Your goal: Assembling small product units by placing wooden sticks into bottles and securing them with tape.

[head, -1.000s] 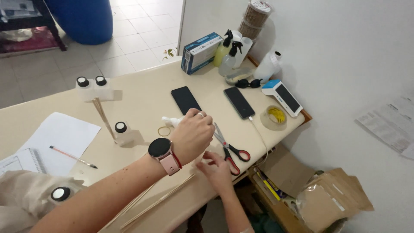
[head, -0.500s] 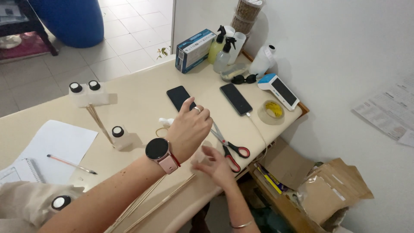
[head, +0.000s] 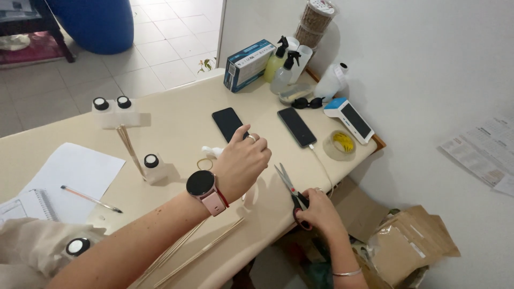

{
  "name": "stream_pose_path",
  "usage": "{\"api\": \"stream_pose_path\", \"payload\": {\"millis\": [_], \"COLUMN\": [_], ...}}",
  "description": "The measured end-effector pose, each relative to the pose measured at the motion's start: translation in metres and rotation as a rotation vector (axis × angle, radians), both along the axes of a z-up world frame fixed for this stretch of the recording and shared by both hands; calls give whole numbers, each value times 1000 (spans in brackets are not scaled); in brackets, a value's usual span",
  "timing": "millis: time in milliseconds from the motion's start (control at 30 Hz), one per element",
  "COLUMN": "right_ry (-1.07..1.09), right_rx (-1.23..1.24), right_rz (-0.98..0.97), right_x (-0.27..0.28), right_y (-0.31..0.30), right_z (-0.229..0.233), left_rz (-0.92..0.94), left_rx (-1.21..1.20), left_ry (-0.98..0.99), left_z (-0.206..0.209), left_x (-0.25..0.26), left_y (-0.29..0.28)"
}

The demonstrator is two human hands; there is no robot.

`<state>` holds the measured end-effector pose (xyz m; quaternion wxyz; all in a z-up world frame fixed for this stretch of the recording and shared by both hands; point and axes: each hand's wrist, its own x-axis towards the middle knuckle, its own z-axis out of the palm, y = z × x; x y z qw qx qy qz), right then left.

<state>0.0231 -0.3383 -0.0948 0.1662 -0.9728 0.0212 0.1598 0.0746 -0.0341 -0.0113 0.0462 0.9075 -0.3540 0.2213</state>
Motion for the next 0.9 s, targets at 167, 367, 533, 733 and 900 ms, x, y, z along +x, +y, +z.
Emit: {"api": "stream_pose_path", "payload": {"millis": [167,367,533,733,900], "right_ry": [-1,41,36,186,206], "right_rx": [480,295,343,314,282], "right_rz": [-73,362,529,546,550], "right_x": [-10,4,47,60,74], "right_y": [-27,-10,6,32,28], "right_z": [12,60,69,98,92], "left_rz": [10,29,30,19,31], "left_rx": [-21,36,8,-4,13], "left_ry": [23,-24,37,67,68], "left_z": [8,20,4,8,9], "left_x": [-2,-3,7,8,7], "left_y": [4,7,2,2,1]}}
